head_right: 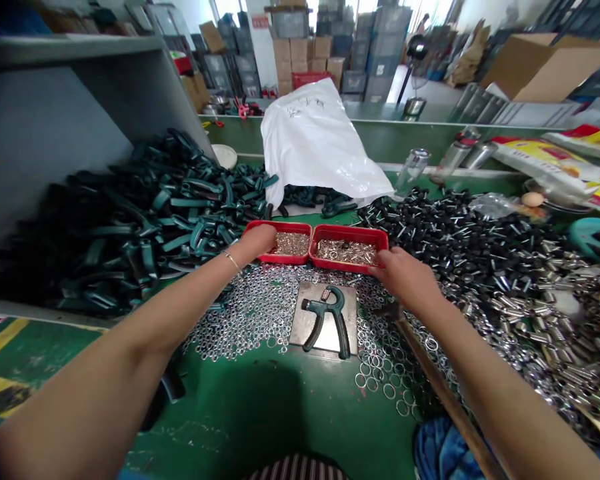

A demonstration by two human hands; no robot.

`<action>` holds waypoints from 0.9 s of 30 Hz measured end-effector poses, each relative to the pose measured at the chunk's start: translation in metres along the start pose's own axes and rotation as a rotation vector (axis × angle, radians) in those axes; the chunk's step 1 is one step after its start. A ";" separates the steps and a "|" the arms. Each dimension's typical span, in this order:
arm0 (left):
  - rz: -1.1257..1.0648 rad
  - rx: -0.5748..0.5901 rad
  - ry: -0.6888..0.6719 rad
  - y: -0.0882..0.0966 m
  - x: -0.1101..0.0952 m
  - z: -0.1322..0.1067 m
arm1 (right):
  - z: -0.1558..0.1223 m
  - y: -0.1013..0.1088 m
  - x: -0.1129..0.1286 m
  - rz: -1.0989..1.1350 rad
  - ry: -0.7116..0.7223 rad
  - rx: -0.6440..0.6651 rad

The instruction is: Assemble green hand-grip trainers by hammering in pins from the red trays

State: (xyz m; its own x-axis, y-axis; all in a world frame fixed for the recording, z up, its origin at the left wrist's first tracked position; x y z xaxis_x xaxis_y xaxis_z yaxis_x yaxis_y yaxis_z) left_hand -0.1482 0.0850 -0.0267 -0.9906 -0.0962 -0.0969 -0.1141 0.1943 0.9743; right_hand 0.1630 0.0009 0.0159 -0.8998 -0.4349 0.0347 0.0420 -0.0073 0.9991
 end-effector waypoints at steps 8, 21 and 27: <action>0.033 -0.195 -0.021 -0.010 0.006 -0.015 | 0.063 0.023 0.107 0.157 0.383 -0.009; -0.144 -0.224 -0.020 -0.014 0.017 -0.011 | 0.166 -0.042 0.172 -0.070 0.343 -0.025; -0.295 -0.274 -0.064 -0.011 0.018 -0.014 | 0.164 -0.045 0.170 0.019 0.339 -0.060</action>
State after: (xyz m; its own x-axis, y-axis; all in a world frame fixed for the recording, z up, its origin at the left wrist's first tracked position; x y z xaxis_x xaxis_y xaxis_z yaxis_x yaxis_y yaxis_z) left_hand -0.1638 0.0677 -0.0368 -0.9222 -0.0459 -0.3839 -0.3781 -0.1009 0.9202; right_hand -0.0625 0.0747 -0.0190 -0.7034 -0.7101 0.0329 0.0917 -0.0448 0.9948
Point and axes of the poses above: each hand's wrist, its own z-axis towards the middle knuckle, its own y-axis out of the back of the hand, x = y × z, the point moved 9 cm from there along z, towards the middle knuckle, and after that the axes turned 10 degrees about y, right-handed, at the moved point
